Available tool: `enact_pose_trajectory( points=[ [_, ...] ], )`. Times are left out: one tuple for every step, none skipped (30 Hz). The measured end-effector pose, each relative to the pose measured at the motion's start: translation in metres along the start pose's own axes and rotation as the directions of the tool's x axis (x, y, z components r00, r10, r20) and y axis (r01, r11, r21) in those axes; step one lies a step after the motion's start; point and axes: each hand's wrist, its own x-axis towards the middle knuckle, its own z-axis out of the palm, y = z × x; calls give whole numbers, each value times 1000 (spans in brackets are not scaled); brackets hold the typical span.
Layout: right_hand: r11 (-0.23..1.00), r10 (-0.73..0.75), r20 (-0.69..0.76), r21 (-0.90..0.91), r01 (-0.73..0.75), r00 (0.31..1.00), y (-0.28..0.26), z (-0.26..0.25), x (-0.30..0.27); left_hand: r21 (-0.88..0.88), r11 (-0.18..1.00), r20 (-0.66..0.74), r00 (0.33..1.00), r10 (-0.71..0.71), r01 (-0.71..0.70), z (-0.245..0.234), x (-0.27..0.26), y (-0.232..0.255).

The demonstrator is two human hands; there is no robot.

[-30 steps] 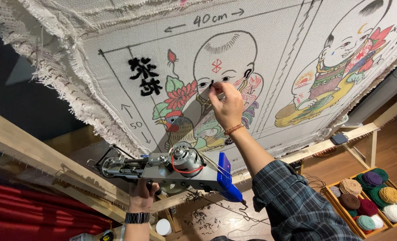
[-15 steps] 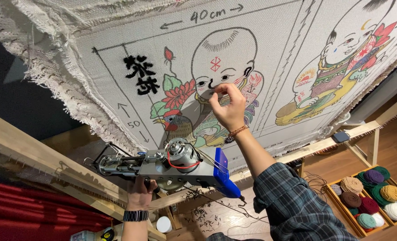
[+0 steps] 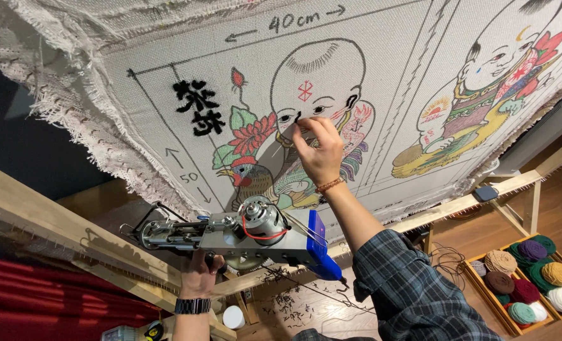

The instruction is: Using a tufting gun and a pick tool to create a rug on a vertical frame

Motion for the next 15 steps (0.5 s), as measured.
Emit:
enact_pose_trajectory(
  points=[
    [1000, -7, -2, 4, 7, 1000, 1, 0, 0, 24, 1000, 23, 1000, 8, -9, -4, 1, -1],
    [1000, -14, -4, 7, 14, 1000, 2, 1, 0, 48, 999, 45, 999, 16, -18, -7, 2, -1],
    [1000, -14, -3, 8, 14, 1000, 1, 2, 0, 48, 999, 43, 999, 16, -18, -9, 4, -3],
    [1000, 13, -19, -15, -14, 1000, 0, 3, -1, 32, 999, 8, 1000, -7, 7, -10, 5, -5],
    [998, 39, -38, -39, -41, 998, -1, 4, 0, 16, 999, -25, 999, -31, 31, -11, 7, -6],
    [998, 40, -39, -38, -41, 998, -2, 6, 1, 16, 999, -25, 999, -31, 31, -2, 5, -2],
    [997, 63, -40, -45, -65, 997, -4, 7, 3, 67, 997, -75, 997, -28, 33, 6, 2, 3],
    [995, 86, -42, -52, -88, 995, -5, 9, 4, 117, 992, -124, 992, -23, 38, 14, -1, 8],
    [995, 87, -42, -53, -89, 995, -6, 10, 5, 118, 992, -123, 992, -24, 38, 14, -2, 7],
    [993, 107, -52, -53, -110, 993, -7, 11, 6, 159, 987, -128, 992, 8, 12, 15, -3, 7],
    [990, 127, -63, -52, -130, 990, -9, 13, 7, 200, 980, -131, 990, 42, -15, 14, -3, 7],
    [990, 127, -63, -52, -131, 990, -6, 14, 5, 200, 980, -130, 991, 42, -15, 14, -3, 8],
    [987, 138, -54, -70, -142, 989, -4, 15, 4, 206, 979, -151, 988, 33, -1, 14, -3, 9],
    [984, 150, -44, -88, -153, 988, -2, 16, 3, 212, 977, -172, 985, 25, 12, 15, -3, 10],
    [984, 151, -44, -90, -154, 988, -3, 15, 3, 211, 977, -172, 985, 23, 14, 9, 0, 7]
  ],
)
